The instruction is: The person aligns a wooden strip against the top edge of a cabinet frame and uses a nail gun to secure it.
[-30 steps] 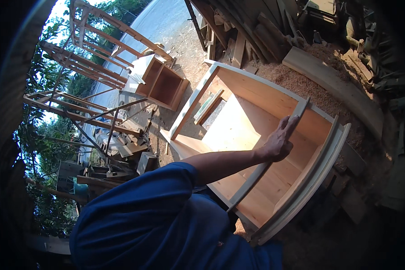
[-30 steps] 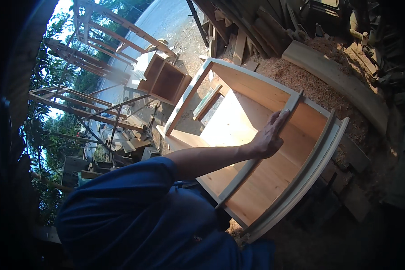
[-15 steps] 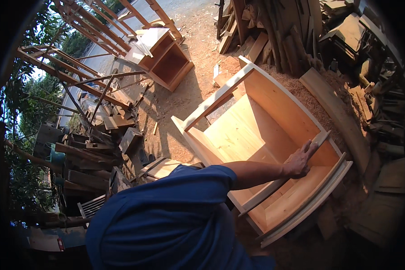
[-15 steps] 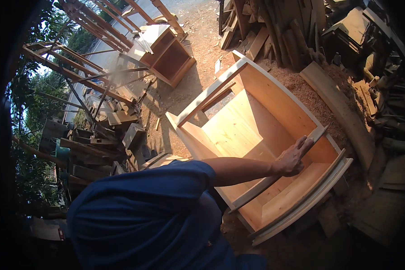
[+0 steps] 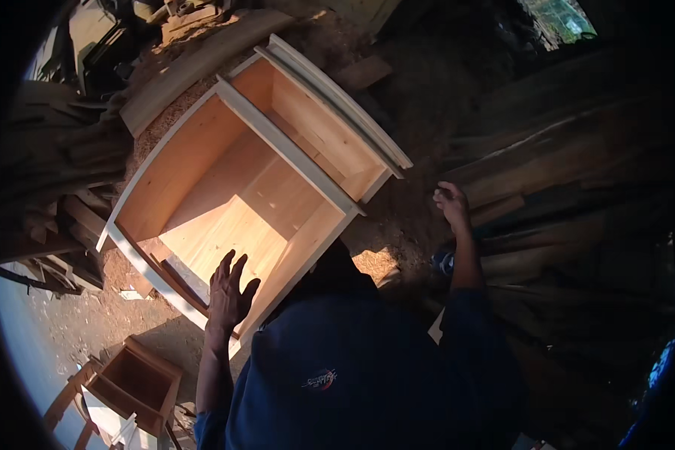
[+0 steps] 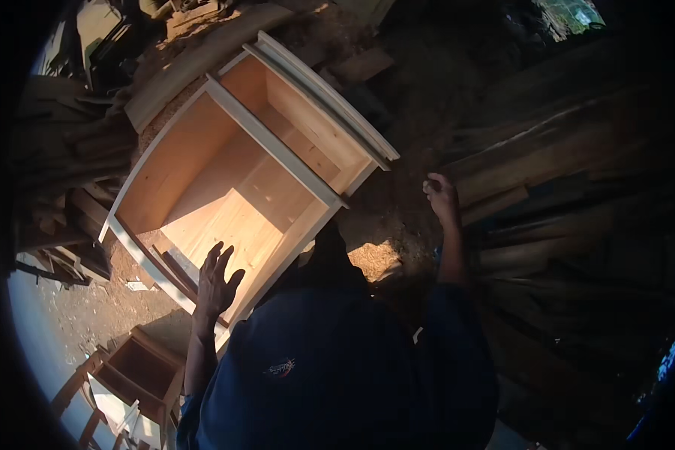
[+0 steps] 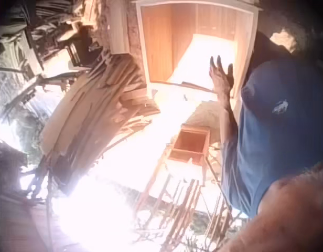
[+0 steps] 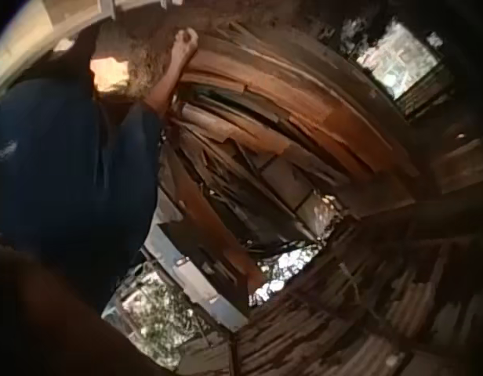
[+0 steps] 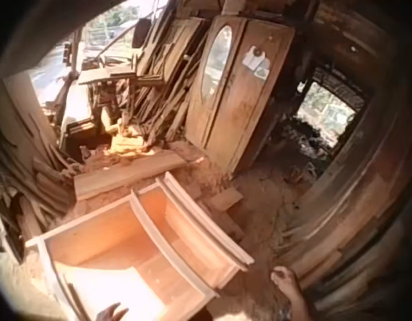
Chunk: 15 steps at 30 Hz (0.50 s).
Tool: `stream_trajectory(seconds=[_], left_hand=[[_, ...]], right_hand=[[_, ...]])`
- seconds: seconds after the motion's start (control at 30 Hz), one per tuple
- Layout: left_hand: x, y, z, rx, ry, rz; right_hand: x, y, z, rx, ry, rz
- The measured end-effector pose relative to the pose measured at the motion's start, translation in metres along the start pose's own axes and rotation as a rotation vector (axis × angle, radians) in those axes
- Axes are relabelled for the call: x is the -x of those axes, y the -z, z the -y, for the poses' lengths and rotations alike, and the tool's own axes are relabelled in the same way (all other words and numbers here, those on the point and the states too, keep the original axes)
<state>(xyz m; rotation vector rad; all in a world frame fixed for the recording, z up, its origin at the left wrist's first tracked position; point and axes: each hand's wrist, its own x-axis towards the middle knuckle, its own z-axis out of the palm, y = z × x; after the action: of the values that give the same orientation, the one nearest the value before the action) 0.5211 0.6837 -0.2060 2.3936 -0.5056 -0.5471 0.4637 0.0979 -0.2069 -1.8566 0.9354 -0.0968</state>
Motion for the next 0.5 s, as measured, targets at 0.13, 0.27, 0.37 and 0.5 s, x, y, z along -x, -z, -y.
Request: stream_trajectory(seconds=[0.13, 0.27, 0.37, 0.5], left_hand=[[0.082, 0.009, 0.074, -0.306, -0.223, 0.142], [0.097, 0.008, 0.1, -0.374, -0.417, 0.383], [0.087, 0.006, 0.09, -0.346, -0.713, 0.352], [0.074, 0.008, 0.101, -0.424, -0.614, 0.471]], right_hand=[[0.117, -0.031, -0.013, -0.22, 0.185, -0.154], [0.233, -0.085, -0.022, -0.031, 0.173, -0.261], [0.304, -0.116, -0.028, -0.105, 0.164, -0.264], [0.372, -0.14, -0.037, -0.059, 0.144, -0.298]])
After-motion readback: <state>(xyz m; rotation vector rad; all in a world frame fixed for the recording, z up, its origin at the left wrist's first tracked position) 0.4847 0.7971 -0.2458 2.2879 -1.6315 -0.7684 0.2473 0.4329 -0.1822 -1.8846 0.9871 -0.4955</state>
